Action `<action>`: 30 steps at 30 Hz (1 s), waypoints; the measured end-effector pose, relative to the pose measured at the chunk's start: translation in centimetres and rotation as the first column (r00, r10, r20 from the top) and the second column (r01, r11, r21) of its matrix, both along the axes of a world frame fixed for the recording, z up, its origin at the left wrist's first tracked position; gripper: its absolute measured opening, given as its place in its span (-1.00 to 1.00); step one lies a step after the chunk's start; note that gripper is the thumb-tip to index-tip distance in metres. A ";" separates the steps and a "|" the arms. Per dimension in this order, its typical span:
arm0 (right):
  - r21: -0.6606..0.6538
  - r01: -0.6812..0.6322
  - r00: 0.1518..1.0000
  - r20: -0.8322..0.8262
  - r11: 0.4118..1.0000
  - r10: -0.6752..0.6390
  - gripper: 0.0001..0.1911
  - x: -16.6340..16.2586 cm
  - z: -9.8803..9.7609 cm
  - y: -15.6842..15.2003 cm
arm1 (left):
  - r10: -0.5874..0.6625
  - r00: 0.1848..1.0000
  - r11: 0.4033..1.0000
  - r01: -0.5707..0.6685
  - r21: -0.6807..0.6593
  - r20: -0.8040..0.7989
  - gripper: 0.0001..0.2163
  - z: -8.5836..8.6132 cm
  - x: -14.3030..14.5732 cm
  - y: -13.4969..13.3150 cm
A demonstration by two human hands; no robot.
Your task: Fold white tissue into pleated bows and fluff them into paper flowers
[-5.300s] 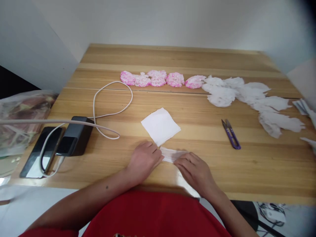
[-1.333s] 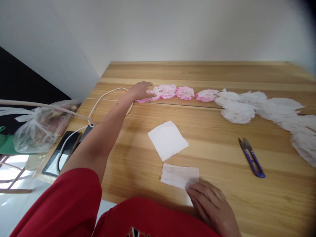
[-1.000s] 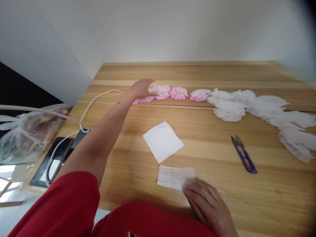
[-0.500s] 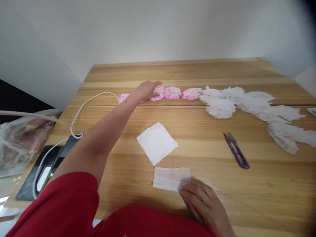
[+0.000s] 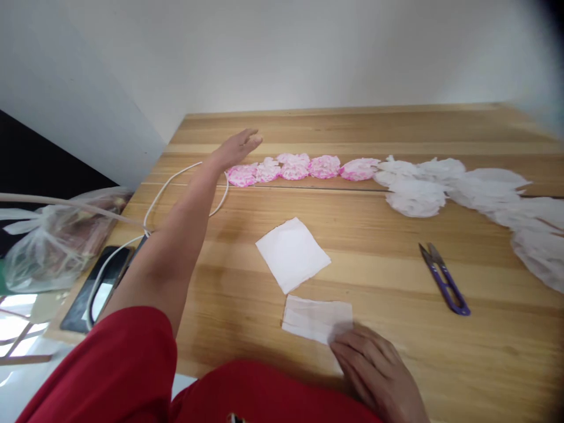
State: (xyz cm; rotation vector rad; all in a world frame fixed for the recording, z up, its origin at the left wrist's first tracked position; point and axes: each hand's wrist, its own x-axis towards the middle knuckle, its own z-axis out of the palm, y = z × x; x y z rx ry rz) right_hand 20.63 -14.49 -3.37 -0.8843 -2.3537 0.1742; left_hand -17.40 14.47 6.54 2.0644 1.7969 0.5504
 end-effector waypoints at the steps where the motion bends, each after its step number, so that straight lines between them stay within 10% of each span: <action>1: -0.001 -0.009 1.000 0.007 1.000 0.009 -0.77 0.0 0.0 0.0 | -0.002 1.000 0.999 0.001 -0.044 -0.022 -0.37 -0.1 -0.5 -0.4; 10: -0.001 0.009 1.000 0.005 1.000 -0.009 -0.76 -0.3 0.6 0.1 | -0.146 0.951 0.967 0.079 -0.244 -0.272 -0.19 -2.2 -1.9 -1.4; 16: -0.026 0.031 0.999 -0.013 0.999 -0.031 -0.78 -0.5 0.4 -0.1 | -0.009 0.952 0.995 -0.022 -0.098 -0.306 -0.20 -1.4 -0.1 -1.3; 25: -0.053 0.021 0.999 -0.024 0.998 -0.023 -0.78 -0.5 0.9 0.1 | -0.184 0.910 0.982 0.185 -0.035 -0.371 -0.33 -1.6 6.2 0.6; 30: -0.075 0.023 0.999 -0.029 0.997 -0.025 -0.82 -0.6 1.2 0.1 | -0.163 0.936 0.938 0.245 0.245 -0.314 -0.55 -0.4 9.5 -4.8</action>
